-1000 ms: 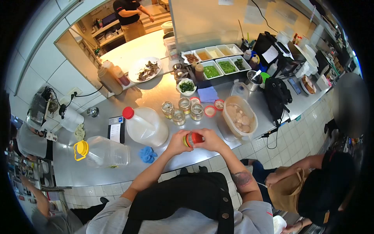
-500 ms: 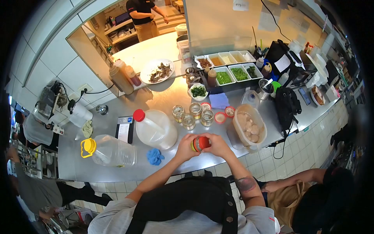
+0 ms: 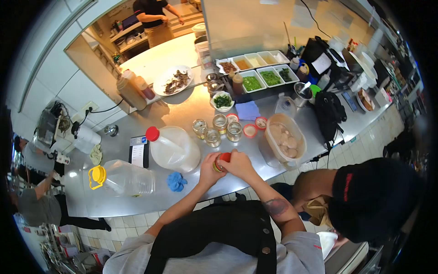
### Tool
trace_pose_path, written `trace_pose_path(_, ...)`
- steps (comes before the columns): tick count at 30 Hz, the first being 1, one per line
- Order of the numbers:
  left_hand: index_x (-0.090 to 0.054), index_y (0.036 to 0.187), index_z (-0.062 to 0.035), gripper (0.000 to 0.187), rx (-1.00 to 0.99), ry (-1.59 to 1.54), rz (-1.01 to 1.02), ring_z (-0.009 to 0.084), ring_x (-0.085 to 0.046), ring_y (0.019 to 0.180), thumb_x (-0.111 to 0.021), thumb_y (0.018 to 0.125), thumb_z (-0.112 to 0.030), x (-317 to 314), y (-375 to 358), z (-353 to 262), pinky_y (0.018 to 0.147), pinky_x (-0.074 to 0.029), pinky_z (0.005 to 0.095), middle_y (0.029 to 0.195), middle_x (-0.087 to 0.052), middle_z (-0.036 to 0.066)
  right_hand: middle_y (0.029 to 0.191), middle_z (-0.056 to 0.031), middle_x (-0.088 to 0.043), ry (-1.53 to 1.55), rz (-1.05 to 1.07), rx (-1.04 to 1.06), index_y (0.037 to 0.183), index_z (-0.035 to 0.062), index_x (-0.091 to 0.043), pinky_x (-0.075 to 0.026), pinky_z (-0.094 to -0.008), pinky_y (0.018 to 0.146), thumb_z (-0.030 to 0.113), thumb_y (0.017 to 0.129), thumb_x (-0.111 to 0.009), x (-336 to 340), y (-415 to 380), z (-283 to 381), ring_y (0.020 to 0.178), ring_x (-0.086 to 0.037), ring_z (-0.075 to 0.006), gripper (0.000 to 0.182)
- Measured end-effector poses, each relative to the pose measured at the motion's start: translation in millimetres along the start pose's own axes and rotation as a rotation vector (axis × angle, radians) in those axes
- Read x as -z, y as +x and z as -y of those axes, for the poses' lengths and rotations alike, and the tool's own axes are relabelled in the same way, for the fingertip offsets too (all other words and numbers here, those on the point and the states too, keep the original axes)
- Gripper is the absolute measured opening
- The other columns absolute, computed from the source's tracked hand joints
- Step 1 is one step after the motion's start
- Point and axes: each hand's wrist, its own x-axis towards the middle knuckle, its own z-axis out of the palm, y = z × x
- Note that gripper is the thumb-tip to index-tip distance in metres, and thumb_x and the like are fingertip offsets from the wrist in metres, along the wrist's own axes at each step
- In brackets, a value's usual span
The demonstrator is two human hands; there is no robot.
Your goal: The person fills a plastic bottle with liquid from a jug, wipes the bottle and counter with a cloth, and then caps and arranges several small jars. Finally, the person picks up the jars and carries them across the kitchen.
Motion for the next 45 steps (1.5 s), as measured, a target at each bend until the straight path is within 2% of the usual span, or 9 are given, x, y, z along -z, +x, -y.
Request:
trace_pose_path(5,-0.059,0.118,-0.0062,0.068,0.008,-0.015,-0.077,0.0352,-0.06,0.106,-0.085,0.055,-0.009,2.6,-1.9,1.6,0.092,-0.049,0.0415,0.113,-0.061,0.015,0.083,-0.0241,-0.069,0.313,0.234,-0.191,0.093,-0.0054,-0.065,-0.054,-0.0477,0.076,0.046,0.081,-0.072,12.9,12.6,0.7,0.079,-0.068,-0.0414,0.053)
trace_pose_path(8,-0.057,0.12,-0.0048,0.069,0.061,-0.131,-0.097,0.0334,-0.061,0.108,-0.086,0.058,-0.009,-3.3,-2.4,32.2,0.093,-0.049,0.0395,0.115,-0.062,0.015,0.104,-0.0271,-0.065,-0.104,-0.074,-0.066,0.102,-0.0051,-0.062,-0.052,-0.0486,0.084,0.033,0.085,-0.069,-13.5,46.9,-61.8,0.093,-0.066,-0.0402,0.042)
trace_pose_path(10,-0.055,0.123,-0.0038,0.071,0.103,-0.145,-0.003,0.0299,-0.063,0.108,-0.086,0.059,-0.008,3.6,-0.7,41.3,0.094,-0.05,0.038,0.116,-0.063,0.014,0.126,-0.0234,-0.055,-0.318,-0.295,-0.3,0.119,-0.0006,-0.056,-0.049,-0.0481,0.092,0.022,0.089,-0.062,-19.7,68.6,-72.8,0.11,-0.059,-0.0382,0.038)
trace_pose_path(13,-0.053,0.125,-0.0029,0.071,0.203,-0.202,-0.009,0.0284,-0.064,0.106,-0.084,0.061,-0.007,9.3,-8.3,46.5,0.095,-0.049,0.0375,0.116,-0.064,0.014,0.134,-0.0167,-0.05,-0.466,-0.398,-0.064,0.13,0.007,-0.05,-0.049,-0.0481,0.092,0.015,0.09,-0.057,-28.3,107.4,-108.5,0.12,-0.054,-0.0367,0.041)
trace_pose_path(22,-0.046,0.133,0.0005,0.078,0.315,-0.137,-0.332,0.0288,-0.063,0.111,-0.082,0.064,-0.009,37.7,-12.0,78.5,0.098,-0.048,0.0376,0.116,-0.065,0.018,0.13,-0.0122,-0.054,-0.678,-0.061,-0.287,0.123,0.0112,-0.062,-0.043,-0.048,0.101,0.021,0.093,-0.054,-22.8,127.7,-106.5,0.124,-0.049,-0.0305,0.032)
trace_pose_path(31,-0.017,0.151,0.0022,0.106,0.298,-0.051,-0.405,0.0322,-0.047,0.132,-0.081,0.066,-0.008,48.5,-23.9,45.0,0.111,-0.035,0.0391,0.141,-0.046,0.025,0.115,-0.0199,-0.054,-0.516,-0.254,-0.151,0.118,0.0008,-0.058,-0.05,-0.0507,0.091,0.009,0.07,-0.075,39.9,81.6,-11.3,0.111,-0.057,-0.0375,0.051)
trace_pose_path(34,-0.016,0.15,0.0061,0.105,0.273,0.012,-0.46,0.0402,-0.025,0.144,-0.08,0.068,-0.011,45.2,-42.9,20.8,0.119,-0.019,0.0428,0.152,-0.024,0.03,0.114,-0.0218,-0.057,-0.401,-0.204,0.017,0.119,-0.0008,-0.057,-0.053,-0.0477,0.088,0.004,0.065,-0.078,28.0,110.6,-38.6,0.104,-0.061,-0.0398,0.059)
trace_pose_path(37,-0.019,0.149,0.0064,0.098,0.278,0.05,-0.463,0.044,-0.025,0.141,-0.076,0.071,-0.01,43.2,-60.6,14.9,0.118,-0.017,0.0472,0.149,-0.025,0.03,0.111,-0.0216,-0.061,-0.243,-0.107,0.116,0.116,-0.0002,-0.059,-0.052,-0.0423,0.09,0.003,0.058,-0.082,30.8,120.5,-34.4,0.103,-0.061,-0.0412,0.062)
trace_pose_path(45,-0.043,0.13,0.0027,0.066,0.088,0.025,-0.311,0.0401,-0.044,0.123,-0.073,0.073,-0.009,42.4,-72.0,25.2,0.106,-0.035,0.0475,0.128,-0.046,0.024,0.118,-0.0186,-0.061,-0.357,0.104,0.287,0.113,-0.0006,-0.062,-0.052,-0.0425,0.094,0.001,0.058,-0.083,31.3,127.4,-28.7,0.108,-0.062,-0.0372,0.059)
